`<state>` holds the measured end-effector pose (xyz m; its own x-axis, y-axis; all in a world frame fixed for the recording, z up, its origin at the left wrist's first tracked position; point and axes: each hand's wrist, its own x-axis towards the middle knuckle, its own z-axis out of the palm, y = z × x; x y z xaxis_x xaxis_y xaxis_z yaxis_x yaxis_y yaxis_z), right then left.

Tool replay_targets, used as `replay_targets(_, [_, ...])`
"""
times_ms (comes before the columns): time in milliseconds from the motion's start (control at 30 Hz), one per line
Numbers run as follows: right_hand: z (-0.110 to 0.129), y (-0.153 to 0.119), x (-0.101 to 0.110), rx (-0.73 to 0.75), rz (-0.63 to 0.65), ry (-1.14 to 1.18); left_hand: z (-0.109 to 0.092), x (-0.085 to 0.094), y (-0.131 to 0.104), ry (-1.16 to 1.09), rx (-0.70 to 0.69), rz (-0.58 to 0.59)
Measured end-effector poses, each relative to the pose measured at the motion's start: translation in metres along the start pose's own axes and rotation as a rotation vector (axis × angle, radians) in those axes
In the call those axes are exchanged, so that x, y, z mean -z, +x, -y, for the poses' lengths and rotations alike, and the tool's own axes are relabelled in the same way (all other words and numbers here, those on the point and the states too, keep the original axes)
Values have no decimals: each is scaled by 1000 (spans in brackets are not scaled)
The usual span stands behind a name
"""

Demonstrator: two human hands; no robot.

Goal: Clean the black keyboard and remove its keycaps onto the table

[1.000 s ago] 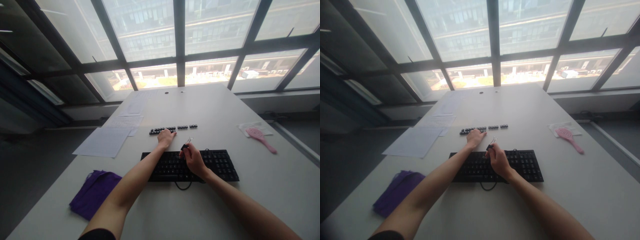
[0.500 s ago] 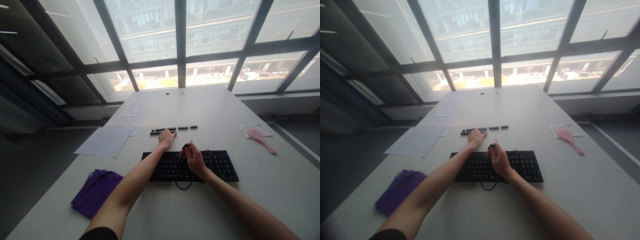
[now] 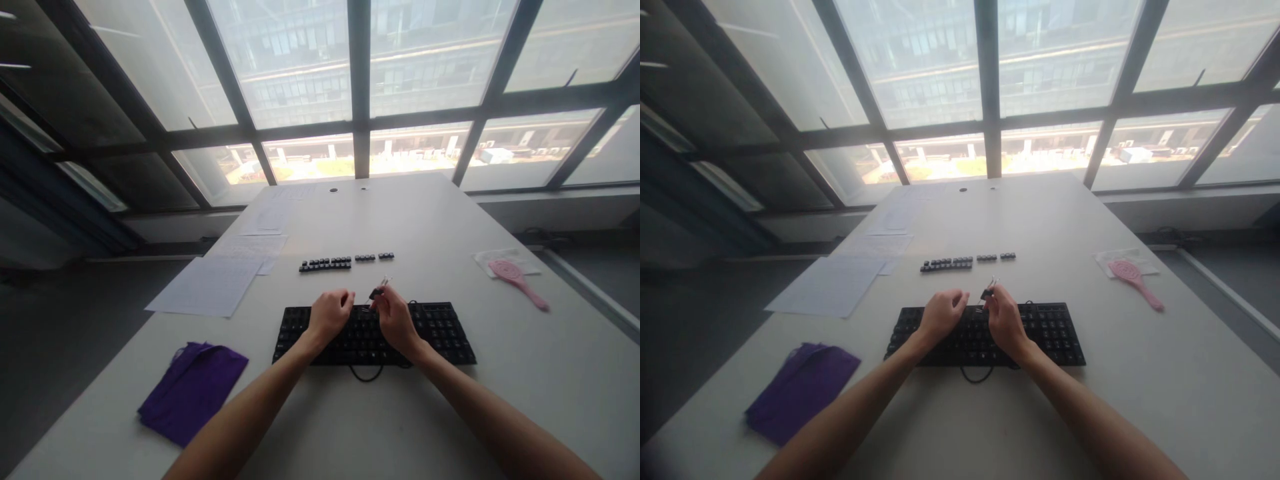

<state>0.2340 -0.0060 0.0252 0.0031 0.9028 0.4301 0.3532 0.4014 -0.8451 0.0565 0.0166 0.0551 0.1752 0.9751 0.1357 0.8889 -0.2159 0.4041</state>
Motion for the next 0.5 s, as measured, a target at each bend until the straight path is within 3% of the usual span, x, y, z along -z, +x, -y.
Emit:
replay_targets(167, [3, 1, -8, 10, 69, -19, 9, -4, -14, -172, -32, -17])
replay_targets(400, [4, 4, -11, -19, 168, -127, 11, -7, -18, -134, -40, -2])
replay_targets(500, [5, 3, -10, 43, 240, -160, 11, -8, -18, -132, -61, -3])
